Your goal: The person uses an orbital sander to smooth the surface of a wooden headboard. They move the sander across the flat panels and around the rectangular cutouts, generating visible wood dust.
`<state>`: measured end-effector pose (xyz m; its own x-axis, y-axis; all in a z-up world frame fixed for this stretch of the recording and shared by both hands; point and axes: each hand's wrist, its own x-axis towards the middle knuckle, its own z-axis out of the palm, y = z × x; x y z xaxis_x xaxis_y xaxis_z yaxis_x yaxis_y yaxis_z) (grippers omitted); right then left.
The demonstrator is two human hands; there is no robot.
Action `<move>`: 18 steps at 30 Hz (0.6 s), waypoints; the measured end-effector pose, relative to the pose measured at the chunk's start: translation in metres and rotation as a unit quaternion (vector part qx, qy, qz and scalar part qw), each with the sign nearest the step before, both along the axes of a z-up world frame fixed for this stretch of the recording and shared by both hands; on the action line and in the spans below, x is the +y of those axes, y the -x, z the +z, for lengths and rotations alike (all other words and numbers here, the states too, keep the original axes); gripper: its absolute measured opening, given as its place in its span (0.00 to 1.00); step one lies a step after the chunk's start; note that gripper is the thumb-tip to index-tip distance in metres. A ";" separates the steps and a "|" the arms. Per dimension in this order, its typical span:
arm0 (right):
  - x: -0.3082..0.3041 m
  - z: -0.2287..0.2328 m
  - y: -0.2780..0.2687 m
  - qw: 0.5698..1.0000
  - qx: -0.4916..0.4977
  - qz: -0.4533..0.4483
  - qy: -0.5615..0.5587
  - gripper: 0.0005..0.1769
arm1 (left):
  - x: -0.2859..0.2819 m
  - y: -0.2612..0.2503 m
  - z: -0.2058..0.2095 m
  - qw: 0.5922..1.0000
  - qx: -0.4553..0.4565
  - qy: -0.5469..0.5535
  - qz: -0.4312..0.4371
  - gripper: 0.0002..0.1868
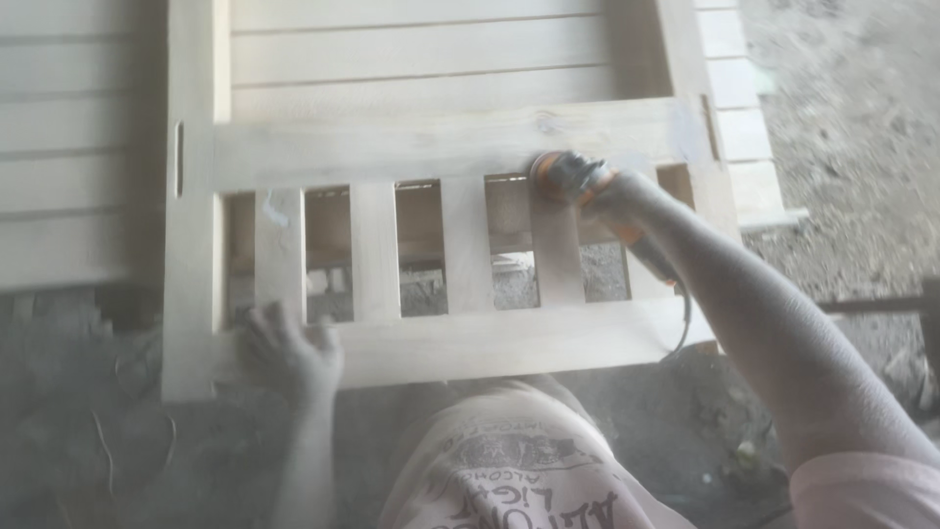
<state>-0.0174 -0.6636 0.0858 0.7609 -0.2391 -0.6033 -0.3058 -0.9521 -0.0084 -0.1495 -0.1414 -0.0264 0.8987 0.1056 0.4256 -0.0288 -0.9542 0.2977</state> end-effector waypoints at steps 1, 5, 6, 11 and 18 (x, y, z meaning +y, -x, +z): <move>-0.009 -0.004 -0.015 1.000 0.003 0.026 0.002 0.28 | -0.026 0.017 0.009 0.998 0.047 -0.030 0.031 0.33; -0.040 -0.008 -0.065 0.999 -0.007 0.023 -0.021 0.28 | -0.093 0.033 0.031 0.997 0.048 -0.044 0.041 0.29; -0.043 -0.008 -0.073 0.999 -0.005 0.021 -0.032 0.28 | -0.097 0.035 0.033 0.998 0.041 -0.029 0.042 0.27; -0.040 -0.002 -0.063 0.997 0.009 0.043 -0.058 0.29 | -0.095 0.035 0.023 0.998 0.055 0.008 0.042 0.25; -0.010 0.040 0.049 0.995 0.030 0.063 -0.072 0.31 | -0.091 0.035 0.012 0.994 0.101 0.018 0.044 0.25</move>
